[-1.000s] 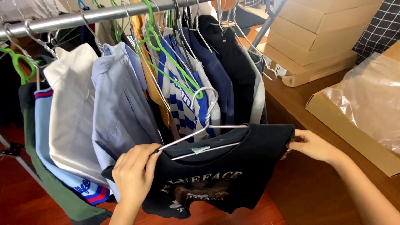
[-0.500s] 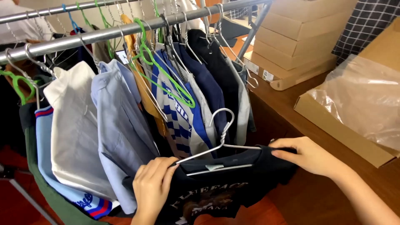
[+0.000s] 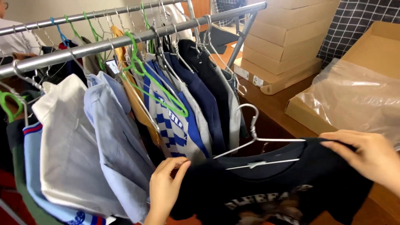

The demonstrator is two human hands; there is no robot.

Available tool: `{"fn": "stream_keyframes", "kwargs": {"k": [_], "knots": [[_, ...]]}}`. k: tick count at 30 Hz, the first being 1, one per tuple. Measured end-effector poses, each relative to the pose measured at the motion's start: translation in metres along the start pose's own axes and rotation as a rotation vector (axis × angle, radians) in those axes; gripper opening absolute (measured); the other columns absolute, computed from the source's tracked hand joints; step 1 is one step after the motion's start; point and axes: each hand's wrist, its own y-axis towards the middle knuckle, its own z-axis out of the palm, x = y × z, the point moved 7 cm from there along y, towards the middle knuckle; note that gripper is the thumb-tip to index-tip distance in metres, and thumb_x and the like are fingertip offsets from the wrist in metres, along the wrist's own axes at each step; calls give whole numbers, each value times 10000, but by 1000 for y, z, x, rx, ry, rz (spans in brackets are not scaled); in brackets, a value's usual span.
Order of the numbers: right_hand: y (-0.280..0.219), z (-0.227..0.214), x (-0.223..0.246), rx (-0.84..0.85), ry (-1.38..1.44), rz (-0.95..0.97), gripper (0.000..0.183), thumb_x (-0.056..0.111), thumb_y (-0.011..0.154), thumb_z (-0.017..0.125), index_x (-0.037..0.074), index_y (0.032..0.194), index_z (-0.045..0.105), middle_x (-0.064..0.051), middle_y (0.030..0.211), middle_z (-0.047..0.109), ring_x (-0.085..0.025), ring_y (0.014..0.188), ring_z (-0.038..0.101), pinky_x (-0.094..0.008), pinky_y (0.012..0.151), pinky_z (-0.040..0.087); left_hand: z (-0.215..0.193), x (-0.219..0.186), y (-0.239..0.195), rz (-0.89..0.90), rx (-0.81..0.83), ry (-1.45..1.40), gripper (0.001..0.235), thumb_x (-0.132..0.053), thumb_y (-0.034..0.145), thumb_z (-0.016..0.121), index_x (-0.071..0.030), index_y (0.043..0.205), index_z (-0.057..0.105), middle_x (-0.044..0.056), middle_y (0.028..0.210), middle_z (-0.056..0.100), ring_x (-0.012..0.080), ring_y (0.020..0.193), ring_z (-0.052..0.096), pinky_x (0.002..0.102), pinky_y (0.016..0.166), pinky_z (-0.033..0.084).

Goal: The person unpacks a black t-shirt from a plastic bag, places it on a hanger, and hangs it on a clothing rack. They then fold the empty plastic bag and place it on a stack. The person closes a cardboard box, moves it to a stack, and retrieves another box to repeat the process with another t-shirt.

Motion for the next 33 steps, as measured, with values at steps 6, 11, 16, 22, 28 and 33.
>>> {"fn": "stream_keyframes", "kwargs": {"k": [6,11,16,22,28,33], "knots": [[3,-21,-121,-95,146,122,255,195,971,855,102,1185,958,-66,1112,959,-193,1014,895,-295,1047,638,25,-3,29,14,-19,-118,201,-268,1084,735,-183,1036,911,-81,1004,873,79,878,794,273,729,592],[-4,2,-274,-268,209,167,264,55,1087,824,20,1340,891,-177,1331,860,-297,1260,776,-359,1208,555,52,-16,54,-97,35,-103,259,-311,1094,705,-223,1092,948,-96,1029,899,55,891,794,282,648,546],[58,10,-280,-235,174,207,249,78,1096,831,-19,1312,906,-194,1269,902,-305,1155,829,-377,1155,578,73,-29,75,-183,56,-92,282,-330,1101,691,-232,1133,954,-106,1109,924,38,951,796,321,592,514],[152,-26,-109,-35,-742,361,377,715,1072,591,630,1381,790,174,1370,891,-173,1286,890,-367,946,716,76,-27,89,-318,23,-61,273,-378,1080,718,-262,1093,964,-142,1095,929,12,960,824,266,641,624],[263,2,-68,-96,-584,348,394,718,1132,573,594,1432,797,-66,1141,940,-360,1078,904,-485,813,703,66,-23,104,-309,-69,52,274,-386,1082,718,-327,1043,983,-172,1013,944,-7,906,850,218,838,579],[351,40,-14,-125,-315,297,349,622,1113,638,527,1385,834,-133,1197,893,-483,1115,840,-602,875,677,55,-50,114,-295,-115,-45,281,-359,1047,760,-273,1000,1023,-106,925,966,24,864,896,217,873,649]]}}
